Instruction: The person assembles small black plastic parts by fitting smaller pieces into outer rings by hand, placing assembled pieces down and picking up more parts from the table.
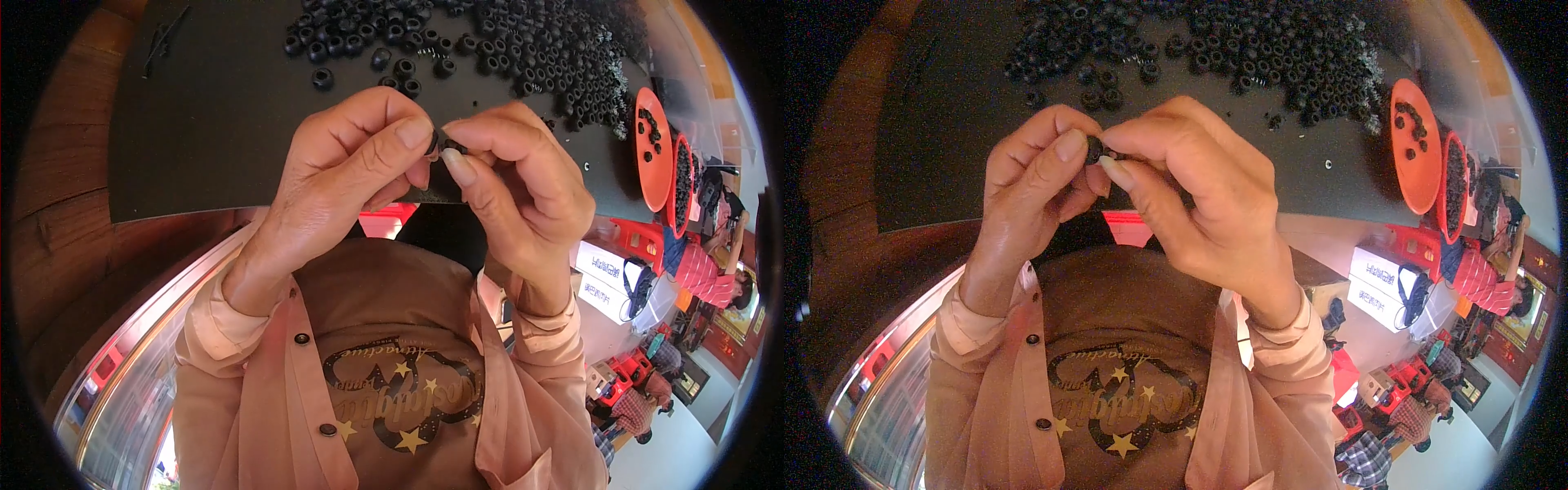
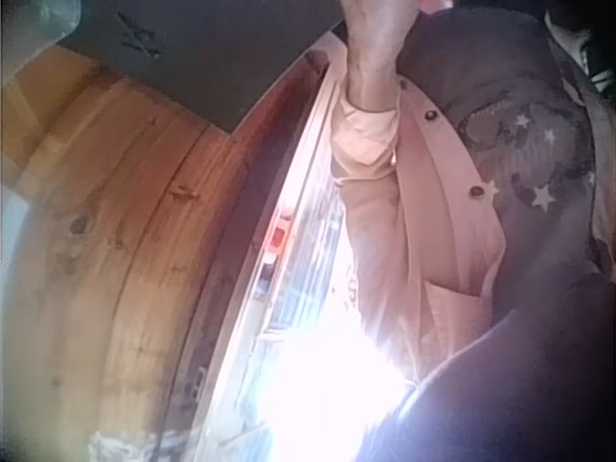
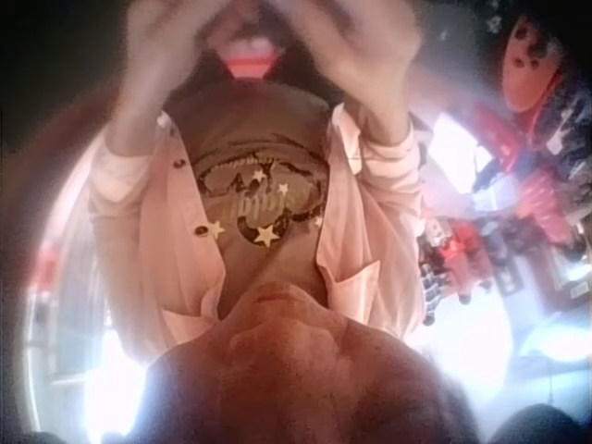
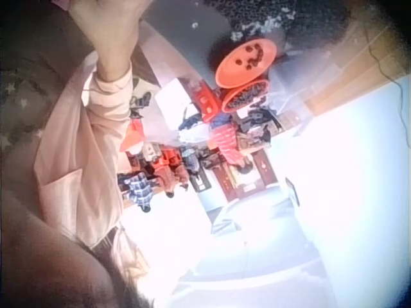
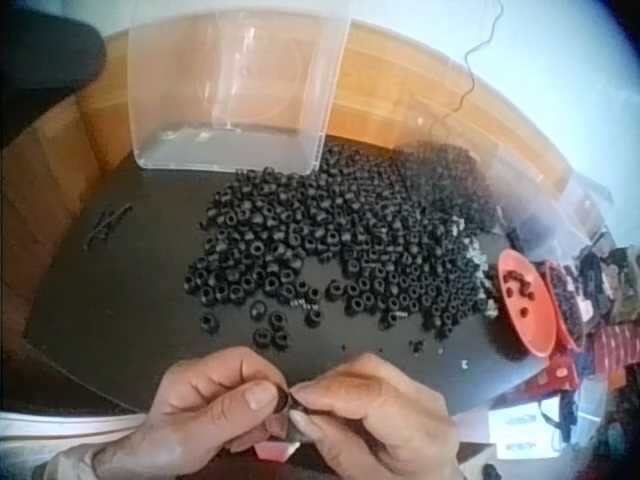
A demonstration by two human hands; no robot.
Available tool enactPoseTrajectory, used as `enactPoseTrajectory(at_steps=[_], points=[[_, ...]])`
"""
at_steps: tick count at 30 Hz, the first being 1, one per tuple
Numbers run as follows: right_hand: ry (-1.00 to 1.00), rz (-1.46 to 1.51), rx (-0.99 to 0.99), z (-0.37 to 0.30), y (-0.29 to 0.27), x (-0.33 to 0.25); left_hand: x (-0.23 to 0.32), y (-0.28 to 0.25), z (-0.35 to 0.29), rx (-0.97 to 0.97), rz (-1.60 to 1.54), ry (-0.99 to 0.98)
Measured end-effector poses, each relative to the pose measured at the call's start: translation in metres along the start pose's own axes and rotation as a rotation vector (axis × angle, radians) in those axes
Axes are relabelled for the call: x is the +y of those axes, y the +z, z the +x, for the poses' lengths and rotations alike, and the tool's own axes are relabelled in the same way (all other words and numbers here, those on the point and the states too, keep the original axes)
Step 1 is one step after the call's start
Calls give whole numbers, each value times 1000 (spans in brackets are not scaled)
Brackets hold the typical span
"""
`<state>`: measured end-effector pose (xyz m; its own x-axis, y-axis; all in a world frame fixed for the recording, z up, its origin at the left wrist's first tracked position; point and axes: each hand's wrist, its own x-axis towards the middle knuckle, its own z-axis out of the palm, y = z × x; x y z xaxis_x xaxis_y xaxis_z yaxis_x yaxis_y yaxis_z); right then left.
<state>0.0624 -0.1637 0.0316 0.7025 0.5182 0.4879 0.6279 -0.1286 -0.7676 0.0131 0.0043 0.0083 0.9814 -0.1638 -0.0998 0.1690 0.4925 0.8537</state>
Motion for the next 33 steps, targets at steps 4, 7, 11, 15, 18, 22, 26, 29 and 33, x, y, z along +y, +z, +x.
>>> enactPoseTrajectory(at_steps=[4, 7, 11, 15, 18, 22, 26, 29, 33], points=[[-1, 8, 10, -2, 2, 0, -3, 1, -1, 2, 13, 4], [6, 9, 6, -2, 3, 1, -3, 0, -1, 11, 14, 0], [-3, -6, 12, -2, 5, 2, -3, 1, -1, 22, 76, 25], [7, -44, -13, -3, 3, 1, -2, 0, -1, 11, 120, 21], [33, -10, 14, -7, 4, 2, -1, 3, -1, 14, 203, 88], [12, 2, 33, -11, 6, 5, -3, 3, -2, 10, 244, 98], [10, -2, 28, -18, 6, 5, -6, -1, -5, -31, 289, 99], [-20, -9, 30, -22, 4, 8, -4, 2, -5, -35, 340, 113], [-36, -35, 39, -25, 2, 7, -2, 5, -5, -41, 380, 103]])
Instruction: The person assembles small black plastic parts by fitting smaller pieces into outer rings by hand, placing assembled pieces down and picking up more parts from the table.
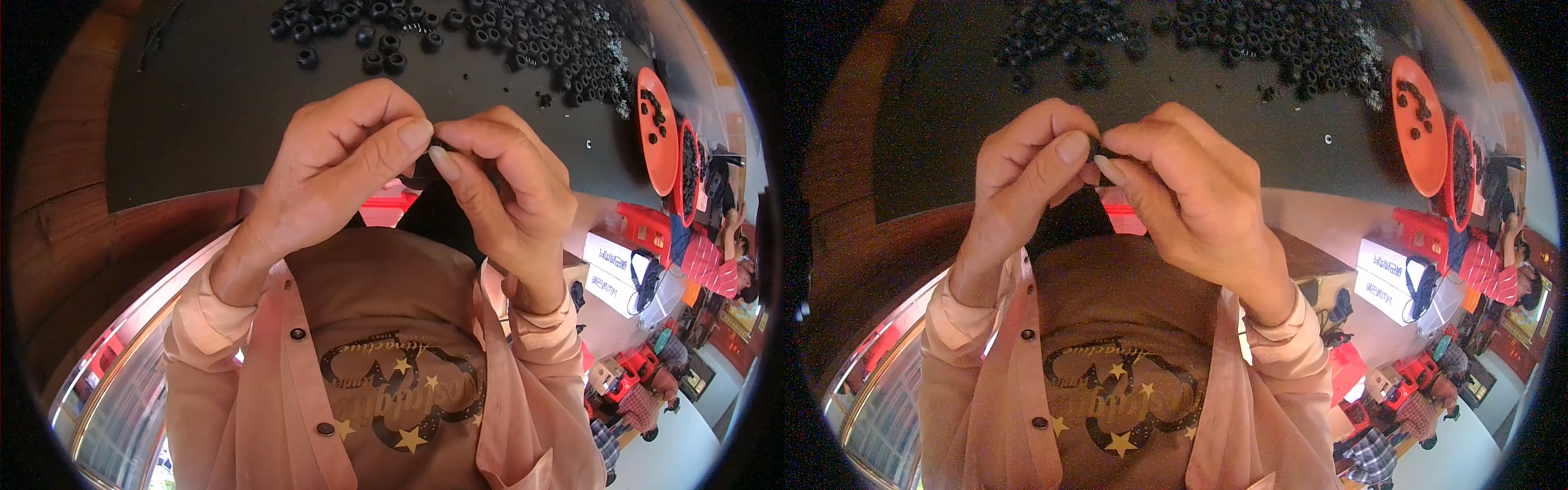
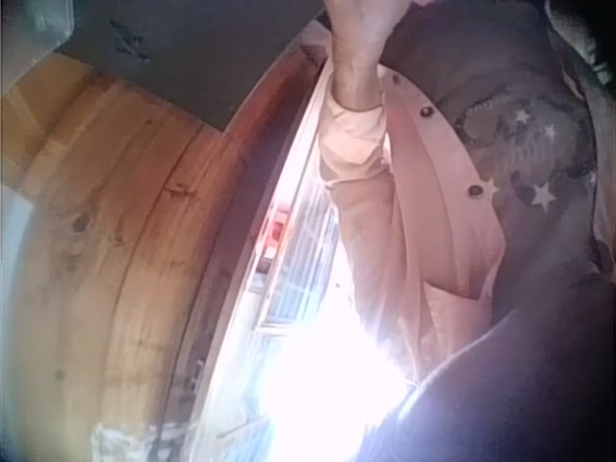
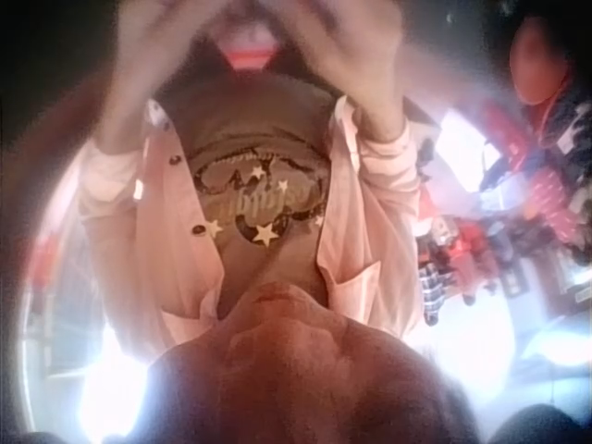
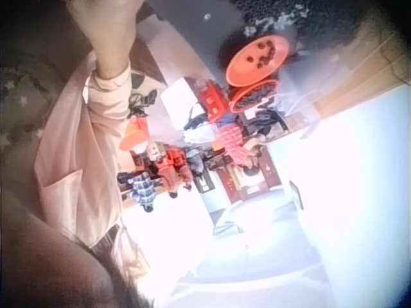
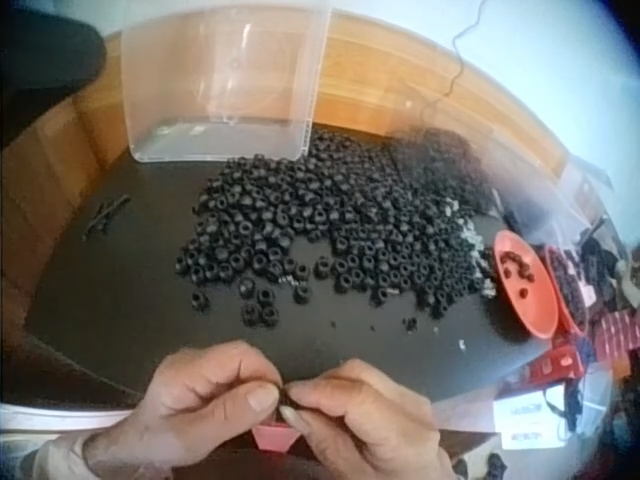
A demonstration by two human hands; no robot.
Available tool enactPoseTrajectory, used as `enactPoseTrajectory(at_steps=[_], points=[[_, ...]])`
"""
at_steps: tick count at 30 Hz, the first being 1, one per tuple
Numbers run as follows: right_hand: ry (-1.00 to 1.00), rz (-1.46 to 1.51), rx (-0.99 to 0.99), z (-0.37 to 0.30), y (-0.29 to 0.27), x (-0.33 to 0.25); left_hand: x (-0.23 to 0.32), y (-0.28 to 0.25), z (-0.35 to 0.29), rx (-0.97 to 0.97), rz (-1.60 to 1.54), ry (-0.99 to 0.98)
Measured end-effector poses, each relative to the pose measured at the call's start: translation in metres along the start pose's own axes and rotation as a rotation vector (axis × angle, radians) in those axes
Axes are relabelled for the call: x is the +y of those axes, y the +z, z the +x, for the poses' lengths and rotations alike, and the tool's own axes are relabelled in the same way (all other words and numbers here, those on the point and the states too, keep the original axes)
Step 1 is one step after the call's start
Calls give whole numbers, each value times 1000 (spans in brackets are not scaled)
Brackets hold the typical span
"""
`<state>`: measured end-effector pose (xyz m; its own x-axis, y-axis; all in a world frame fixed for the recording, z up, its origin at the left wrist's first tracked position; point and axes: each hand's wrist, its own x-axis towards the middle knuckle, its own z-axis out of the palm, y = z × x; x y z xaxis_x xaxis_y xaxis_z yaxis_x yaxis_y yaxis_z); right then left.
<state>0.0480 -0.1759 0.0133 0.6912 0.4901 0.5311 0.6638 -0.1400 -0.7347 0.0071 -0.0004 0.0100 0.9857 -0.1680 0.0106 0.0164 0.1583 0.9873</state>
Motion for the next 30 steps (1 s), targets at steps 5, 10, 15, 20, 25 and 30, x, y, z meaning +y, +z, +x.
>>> enactPoseTrajectory(at_steps=[5, 10, 15, 20, 25, 30], points=[[12, 7, -34, -2, -3, -1, 1, 1, 1, 17, 20, 0], [18, 11, -35, 0, 0, -1, -1, 0, 0, 24, -14, 0], [61, 6, -10, 3, 3, 0, 0, -3, 1, 17, -42, -17], [100, 53, 13, 5, 7, -1, 1, -4, 2, 10, -97, -16], [123, 60, 28, 5, 9, -1, -4, -6, 3, 2, -82, -23], [122, 77, 26, 4, 8, -2, -5, -3, 2, 19, -67, -5]])
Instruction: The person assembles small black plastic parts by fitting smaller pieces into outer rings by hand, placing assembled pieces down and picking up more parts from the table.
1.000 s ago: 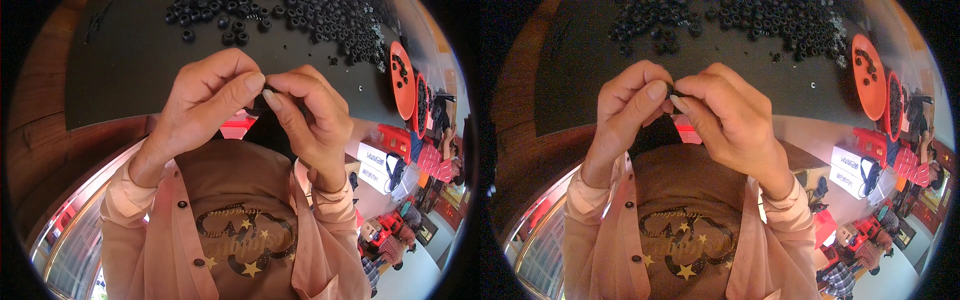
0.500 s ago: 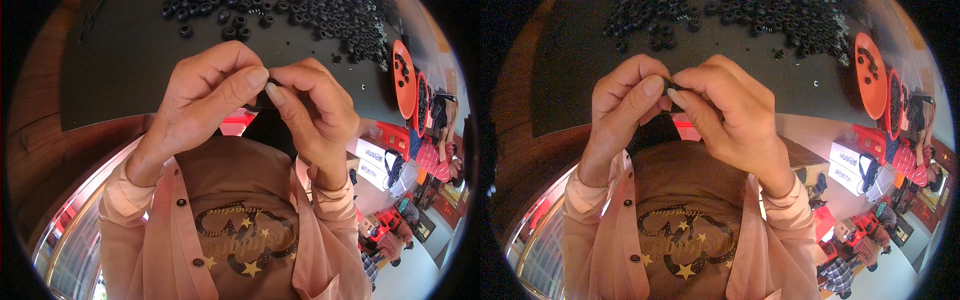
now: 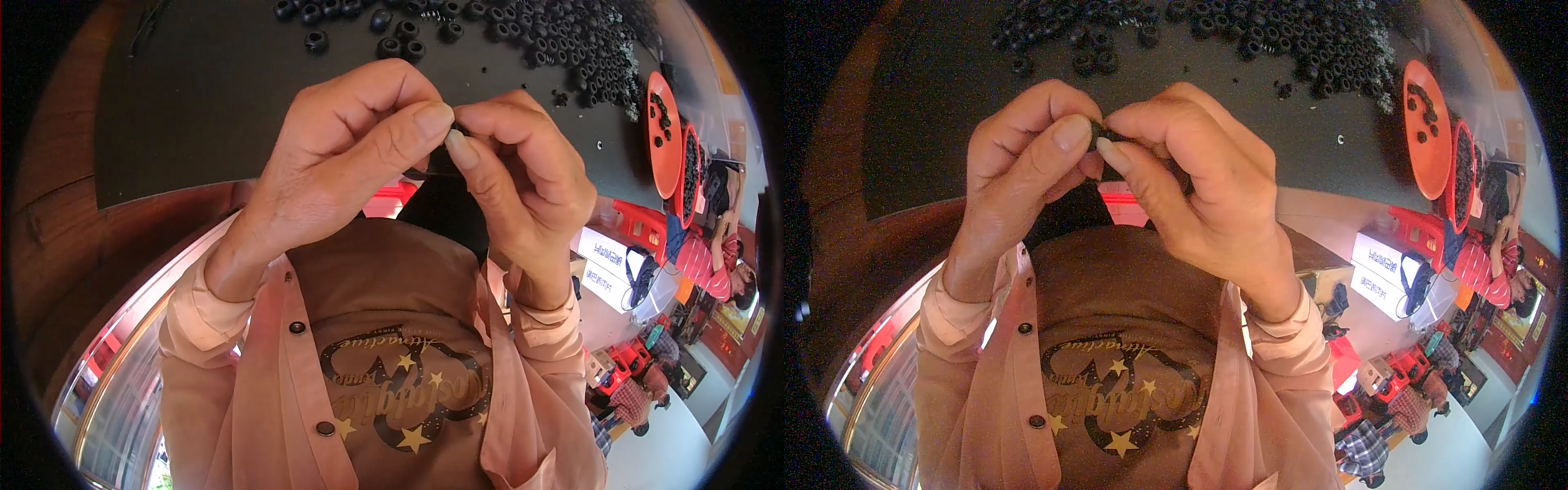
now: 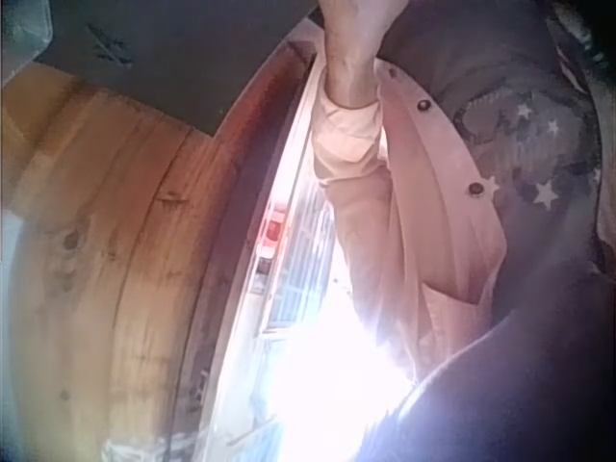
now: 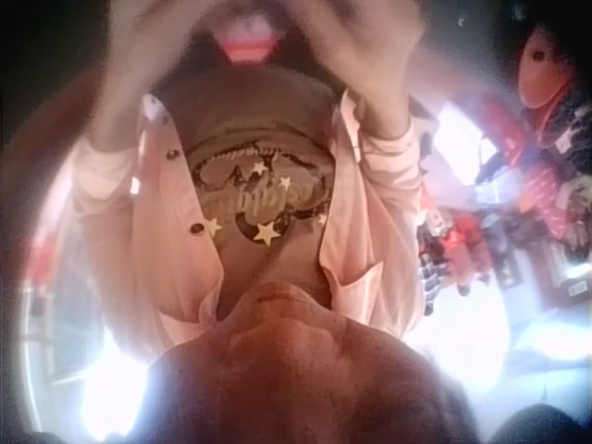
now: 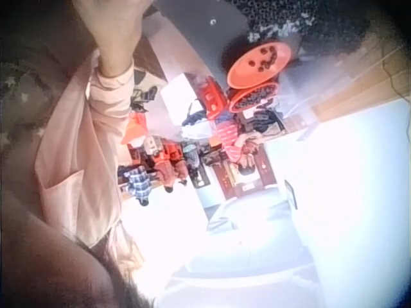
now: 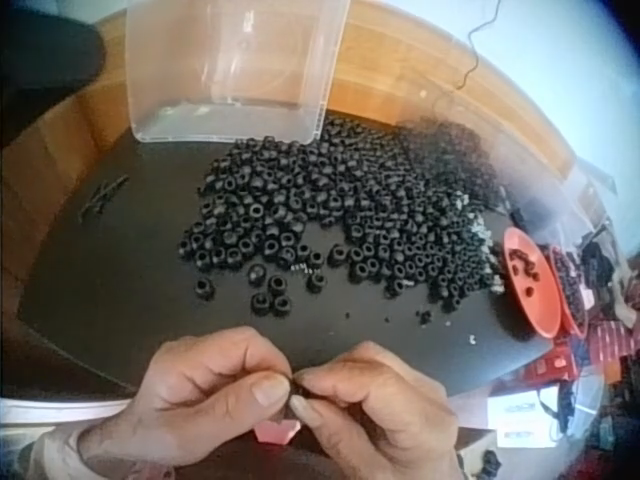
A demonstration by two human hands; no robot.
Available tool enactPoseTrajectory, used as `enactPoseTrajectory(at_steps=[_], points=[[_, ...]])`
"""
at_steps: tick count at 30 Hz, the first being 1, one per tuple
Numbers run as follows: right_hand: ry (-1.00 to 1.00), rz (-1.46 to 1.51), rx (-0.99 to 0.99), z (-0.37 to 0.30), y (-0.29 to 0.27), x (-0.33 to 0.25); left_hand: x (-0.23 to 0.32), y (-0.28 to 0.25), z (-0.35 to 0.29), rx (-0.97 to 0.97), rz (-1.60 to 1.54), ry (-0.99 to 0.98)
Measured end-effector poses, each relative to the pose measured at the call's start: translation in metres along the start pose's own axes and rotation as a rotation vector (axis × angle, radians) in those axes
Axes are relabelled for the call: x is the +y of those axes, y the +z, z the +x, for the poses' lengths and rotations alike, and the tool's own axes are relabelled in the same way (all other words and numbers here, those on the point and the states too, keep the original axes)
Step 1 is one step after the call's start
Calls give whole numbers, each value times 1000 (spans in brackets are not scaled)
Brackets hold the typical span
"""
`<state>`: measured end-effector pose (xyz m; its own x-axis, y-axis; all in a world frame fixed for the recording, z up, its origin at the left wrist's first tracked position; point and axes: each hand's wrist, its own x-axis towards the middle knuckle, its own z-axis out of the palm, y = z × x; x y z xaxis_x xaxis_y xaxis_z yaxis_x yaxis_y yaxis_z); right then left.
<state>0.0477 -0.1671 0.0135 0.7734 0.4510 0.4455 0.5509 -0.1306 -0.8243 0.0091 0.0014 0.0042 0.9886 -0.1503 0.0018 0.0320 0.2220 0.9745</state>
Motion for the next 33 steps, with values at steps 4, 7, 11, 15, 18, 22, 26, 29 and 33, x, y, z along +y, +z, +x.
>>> enactPoseTrajectory(at_steps=[4, 7, 11, 15, 18, 22, 26, 29, 33], points=[[-34, 5, -8, -4, -2, 3, 1, 2, 0, -21, 6, 12], [-9, 0, -22, -7, -5, 3, 0, 3, 0, -25, 58, 46], [-17, -10, -45, -14, -7, 7, -5, 3, 1, -58, 108, 108], [-32, -26, -52, -16, -8, 4, -3, 5, 2, -84, 69, 95], [-32, -34, -42, -16, -8, 3, -3, 8, 2, -69, 90, 128], [2, 20, -26, -11, -4, -1, 2, 8, 1, -7, 36, 27], [52, -37, 15, -1, -8, 8, -1, 8, 4, 81, -37, -3], [134, -63, 60, 4, -19, 14, -1, -1, 4, 48, -181, -24], [176, -121, 111, 7, -35, 19, -2, 0, 4, 105, -210, 25]])
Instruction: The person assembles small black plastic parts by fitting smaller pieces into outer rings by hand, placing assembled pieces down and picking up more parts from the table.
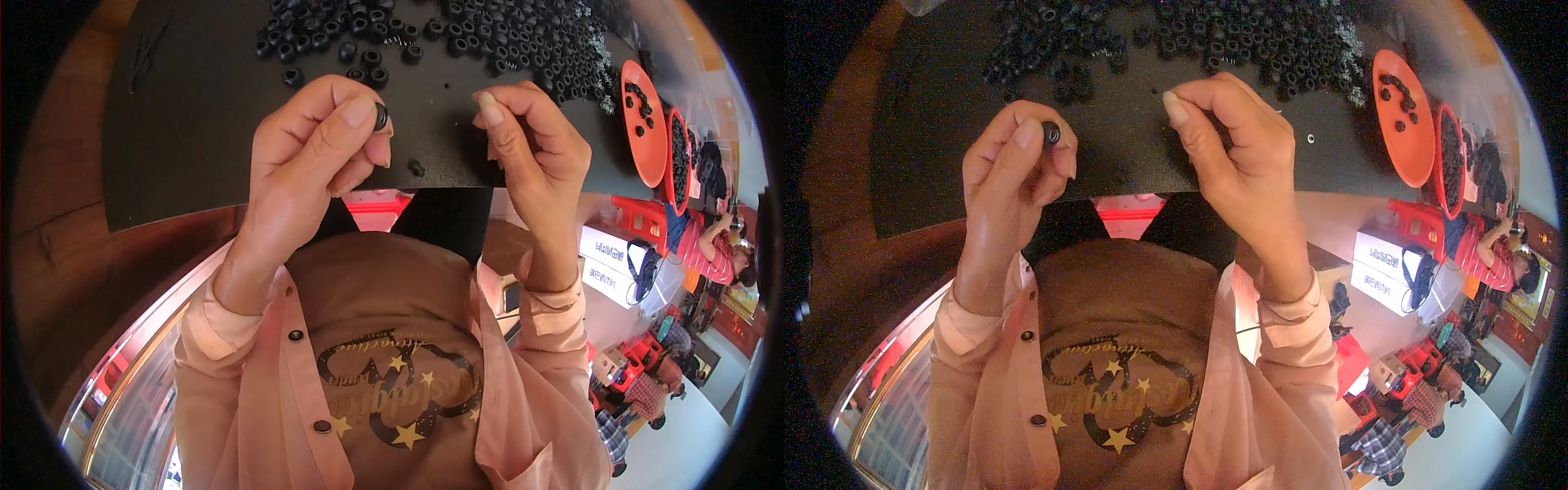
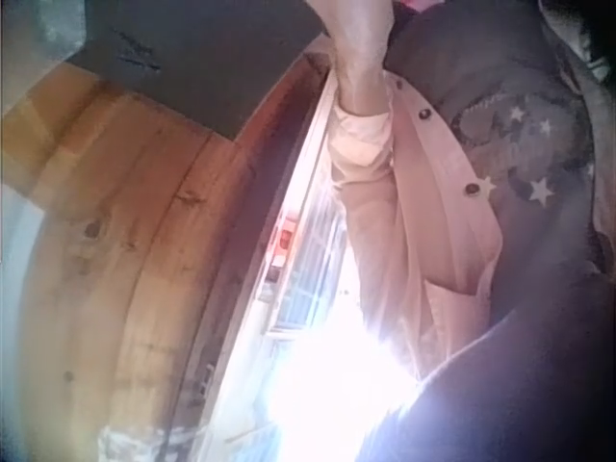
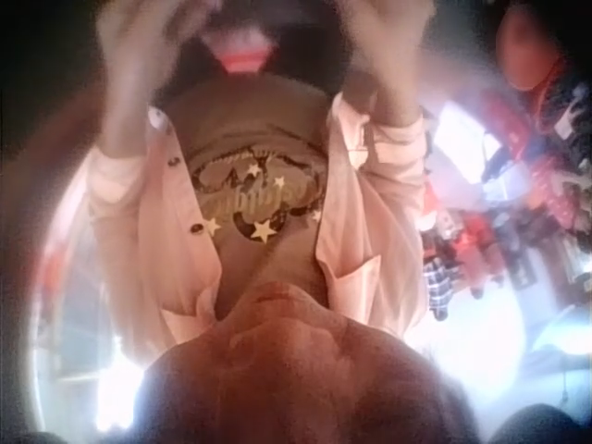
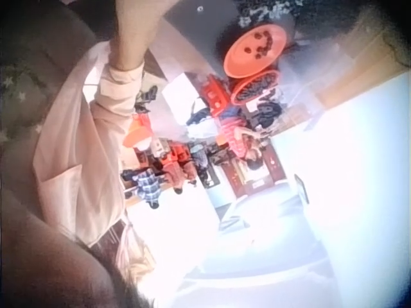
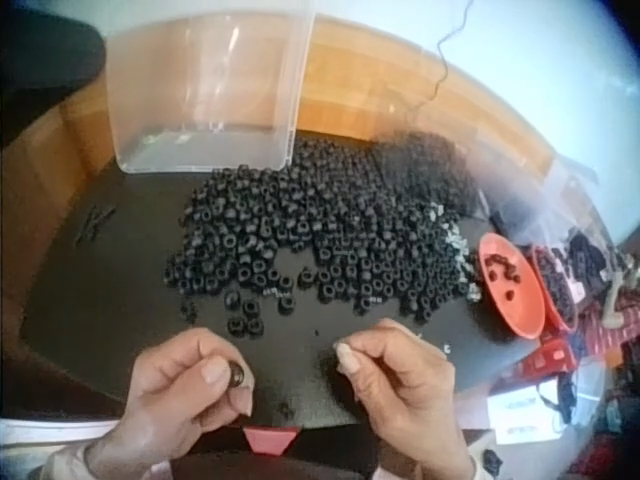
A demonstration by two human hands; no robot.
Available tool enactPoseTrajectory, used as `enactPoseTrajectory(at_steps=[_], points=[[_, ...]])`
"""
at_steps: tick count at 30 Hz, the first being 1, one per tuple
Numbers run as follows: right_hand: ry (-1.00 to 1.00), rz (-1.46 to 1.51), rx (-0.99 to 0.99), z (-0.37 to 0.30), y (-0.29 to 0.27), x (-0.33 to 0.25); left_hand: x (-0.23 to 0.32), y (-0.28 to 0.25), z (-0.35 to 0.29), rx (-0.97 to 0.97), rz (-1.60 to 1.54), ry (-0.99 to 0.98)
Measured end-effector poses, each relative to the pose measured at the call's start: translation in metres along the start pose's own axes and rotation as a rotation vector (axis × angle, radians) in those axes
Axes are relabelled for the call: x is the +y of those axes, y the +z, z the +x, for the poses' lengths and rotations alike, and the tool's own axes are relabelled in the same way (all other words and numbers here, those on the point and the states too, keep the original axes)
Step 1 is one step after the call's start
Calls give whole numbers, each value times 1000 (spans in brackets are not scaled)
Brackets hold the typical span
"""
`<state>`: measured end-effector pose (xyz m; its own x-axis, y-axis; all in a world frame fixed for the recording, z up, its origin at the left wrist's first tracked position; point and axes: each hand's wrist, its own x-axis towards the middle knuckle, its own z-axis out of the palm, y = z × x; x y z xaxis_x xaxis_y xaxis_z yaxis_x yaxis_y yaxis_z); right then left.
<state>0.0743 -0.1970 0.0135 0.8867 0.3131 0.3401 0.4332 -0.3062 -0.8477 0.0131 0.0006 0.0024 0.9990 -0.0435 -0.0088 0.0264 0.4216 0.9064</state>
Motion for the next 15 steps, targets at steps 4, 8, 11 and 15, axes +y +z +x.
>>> enactPoseTrajectory(at_steps=[4, 8, 11, 15], points=[[-150, -169, -124, 4, -5, -1, 0, -1, 1, 3, -40, 6], [-327, -256, -387, -4, 4, -17, 0, -1, 1, 8, -51, 16], [-357, -417, -444, -10, 13, -16, -1, 1, 1, 9, -44, 13], [-415, -559, -392, -2, 15, -9, -1, 0, 1, 0, -93, -14]])
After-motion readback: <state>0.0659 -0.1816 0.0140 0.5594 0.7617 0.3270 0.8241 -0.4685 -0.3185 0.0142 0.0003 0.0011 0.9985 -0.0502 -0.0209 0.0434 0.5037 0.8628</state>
